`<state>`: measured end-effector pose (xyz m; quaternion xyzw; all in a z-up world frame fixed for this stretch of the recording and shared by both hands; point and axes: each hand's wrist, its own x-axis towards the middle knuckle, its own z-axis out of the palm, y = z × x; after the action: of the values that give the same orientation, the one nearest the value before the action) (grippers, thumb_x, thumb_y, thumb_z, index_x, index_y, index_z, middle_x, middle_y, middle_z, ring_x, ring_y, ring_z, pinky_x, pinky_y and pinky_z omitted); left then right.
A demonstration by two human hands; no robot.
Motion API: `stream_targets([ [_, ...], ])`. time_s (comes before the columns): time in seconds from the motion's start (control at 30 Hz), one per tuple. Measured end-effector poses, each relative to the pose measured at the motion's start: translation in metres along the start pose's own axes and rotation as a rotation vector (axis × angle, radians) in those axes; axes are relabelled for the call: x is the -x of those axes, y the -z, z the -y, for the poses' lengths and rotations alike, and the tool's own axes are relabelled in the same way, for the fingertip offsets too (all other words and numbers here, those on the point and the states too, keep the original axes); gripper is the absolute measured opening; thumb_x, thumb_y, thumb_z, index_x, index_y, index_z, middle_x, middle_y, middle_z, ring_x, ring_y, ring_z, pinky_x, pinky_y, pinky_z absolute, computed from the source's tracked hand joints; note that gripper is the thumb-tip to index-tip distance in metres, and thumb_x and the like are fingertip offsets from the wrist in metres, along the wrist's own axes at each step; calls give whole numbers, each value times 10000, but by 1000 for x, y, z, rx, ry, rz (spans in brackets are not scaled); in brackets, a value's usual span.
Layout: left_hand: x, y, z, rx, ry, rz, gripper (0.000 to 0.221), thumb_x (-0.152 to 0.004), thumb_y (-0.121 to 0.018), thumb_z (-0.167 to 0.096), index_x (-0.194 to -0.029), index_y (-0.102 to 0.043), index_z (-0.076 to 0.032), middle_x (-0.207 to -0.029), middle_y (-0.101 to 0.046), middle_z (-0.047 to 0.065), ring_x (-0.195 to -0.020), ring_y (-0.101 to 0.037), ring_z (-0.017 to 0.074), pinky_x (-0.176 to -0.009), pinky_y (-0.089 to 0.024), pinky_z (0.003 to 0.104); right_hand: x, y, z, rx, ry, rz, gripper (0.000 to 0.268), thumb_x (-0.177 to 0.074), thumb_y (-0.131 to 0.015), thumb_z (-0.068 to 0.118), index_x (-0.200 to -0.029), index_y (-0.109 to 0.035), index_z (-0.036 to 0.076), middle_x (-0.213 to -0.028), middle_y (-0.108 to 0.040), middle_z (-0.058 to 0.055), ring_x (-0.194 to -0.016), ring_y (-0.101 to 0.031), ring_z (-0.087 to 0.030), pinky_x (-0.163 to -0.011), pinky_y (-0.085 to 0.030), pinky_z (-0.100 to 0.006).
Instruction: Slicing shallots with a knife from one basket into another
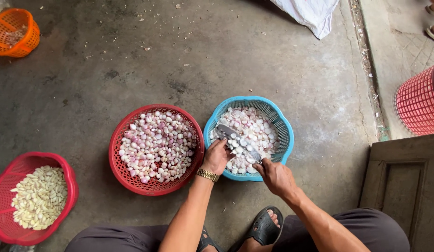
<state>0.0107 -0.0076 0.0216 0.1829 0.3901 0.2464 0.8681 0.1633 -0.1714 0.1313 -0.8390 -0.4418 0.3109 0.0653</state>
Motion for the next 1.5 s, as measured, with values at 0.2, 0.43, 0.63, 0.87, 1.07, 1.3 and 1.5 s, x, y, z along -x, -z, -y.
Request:
stream_targets([
  [0.2, 22, -21, -25, 30, 5, -54, 190, -965, -715, -287, -998, -649, -111, -858, -635, 28, -836, -654, 238, -870, -559, 437, 3, 8, 9, -26, 19, 15, 514, -991, -457, 599, -906, -591, 111, -758, -689, -264, -847, -722, -485, -792, -556, -570],
  [0.43, 38, -34, -6, 54, 145, -22, 257, -965, -724, -384, -844, -650, -170, -707, -596, -37, -852, -680, 210, -1010, -485, 504, -9, -2, -10, -22, -57, -10, 532, -997, -427, 628, -914, -587, 127, -749, -689, -237, -843, -726, -466, -787, -545, -554],
  [0.63, 42, -46, -35, 128, 95, -20, 160, -961, -729, -220, -852, -692, -108, -748, -605, 29, -831, -653, 276, -929, -535, 518, 4, 3, 4, -28, 4, 16, 501, -983, -457, 605, -896, -595, 131, -752, -696, -239, -846, -724, -468, -791, -554, -563],
  [0.87, 19, -21, 6, 120, 137, -149, 251, -962, -727, -377, -906, -640, -149, -778, -670, 35, -780, -706, 255, -826, -604, 428, -10, -9, -12, 24, 11, -52, 500, -985, -444, 609, -925, -583, 133, -745, -697, -229, -832, -729, -458, -781, -558, -567],
  [1.07, 32, -23, 17, -1053, -230, -270, 233, -865, -755, -225, -1082, -779, -306, -1295, -688, 10, -1205, -657, 279, -926, -539, 359, -15, -16, -36, 151, 18, -305, 278, -992, -536, 485, -1132, -578, 248, -890, -699, -85, -847, -745, -352, -742, -608, -498],
  [1.3, 64, 85, -73, -1692, -397, -521, 234, -865, -742, -117, -1099, -732, -108, -1199, -592, 148, -1118, -647, 371, -914, -559, 478, -18, -27, -43, 212, 95, -371, 267, -930, -634, 422, -1129, -613, 246, -881, -625, -70, -871, -706, -328, -726, -600, -471],
  [1.5, 21, 242, -52, -2022, 63, -602, 221, -808, -726, -193, -1014, -799, -156, -1114, -697, 165, -983, -741, 373, -762, -597, 554, -20, -26, -37, 173, 60, -282, 265, -926, -642, 427, -1129, -607, 260, -939, -649, -67, -912, -714, -328, -779, -603, -476],
])
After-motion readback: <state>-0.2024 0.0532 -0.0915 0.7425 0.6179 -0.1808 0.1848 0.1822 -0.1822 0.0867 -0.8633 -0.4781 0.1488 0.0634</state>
